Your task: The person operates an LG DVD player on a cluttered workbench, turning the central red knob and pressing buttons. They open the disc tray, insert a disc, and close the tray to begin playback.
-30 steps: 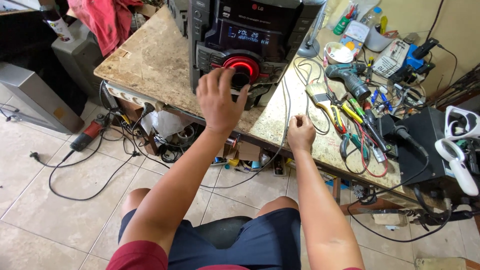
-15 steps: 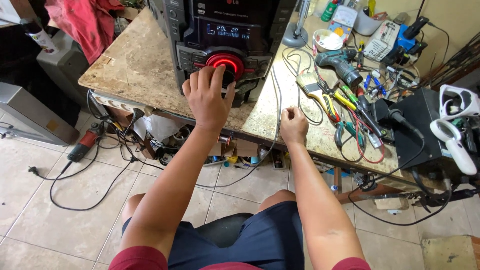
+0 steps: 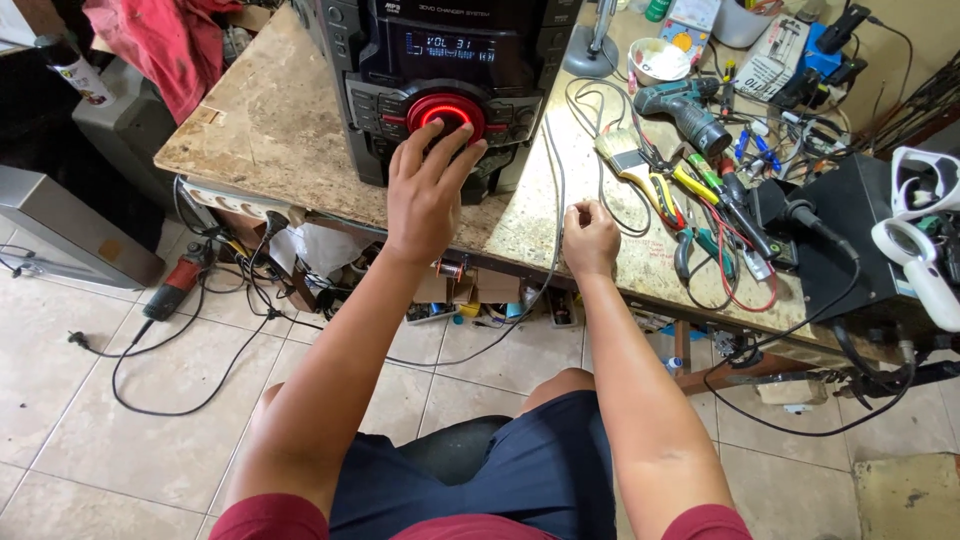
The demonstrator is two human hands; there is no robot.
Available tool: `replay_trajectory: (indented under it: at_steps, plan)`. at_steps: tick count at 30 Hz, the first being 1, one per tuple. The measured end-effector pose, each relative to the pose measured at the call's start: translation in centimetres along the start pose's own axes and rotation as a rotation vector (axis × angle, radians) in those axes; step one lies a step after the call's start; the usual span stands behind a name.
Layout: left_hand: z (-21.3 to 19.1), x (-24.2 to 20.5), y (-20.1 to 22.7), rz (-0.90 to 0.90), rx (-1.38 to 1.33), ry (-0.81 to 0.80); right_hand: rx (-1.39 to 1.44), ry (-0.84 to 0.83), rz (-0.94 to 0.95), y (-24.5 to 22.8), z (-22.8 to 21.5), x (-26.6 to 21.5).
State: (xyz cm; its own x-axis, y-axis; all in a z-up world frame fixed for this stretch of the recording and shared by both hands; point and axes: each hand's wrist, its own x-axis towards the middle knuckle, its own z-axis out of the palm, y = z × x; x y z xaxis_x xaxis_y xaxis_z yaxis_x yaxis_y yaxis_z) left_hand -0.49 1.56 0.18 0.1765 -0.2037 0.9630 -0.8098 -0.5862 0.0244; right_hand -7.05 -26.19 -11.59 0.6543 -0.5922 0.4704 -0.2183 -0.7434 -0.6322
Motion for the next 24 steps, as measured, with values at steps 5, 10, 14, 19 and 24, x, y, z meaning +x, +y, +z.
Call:
replay_trajectory:
  at_steps: [5, 10, 14, 19, 24]
  plan:
    - [-0.4, -2.7, -1.9, -0.15, -0.223, 0.264, 0.023, 0.009, -0.006, -0.5, -0.3, -0.2]
    - [0.4, -7.9, -11.1, -0.514, 0.044, 0.273, 0.039, 0.014, -0.012, -1.3, -0.8, -0.5]
    - [1.9, -10.2, -17.4, -0.779, 0.173, 0.1, 0.026, 0.011, -0.025, -1.4, -0.7, -0.4]
    - [3.5, -9.7, -17.3, -0.868, 0.246, -0.082, 0.036, 0.023, -0.021, -1.9, -1.0, -0.7]
    - [2.8, -9.1, -15.8, -0.823, 0.311, -0.181, 0.036, 0.02, -0.023, -1.5, -1.2, -0.8]
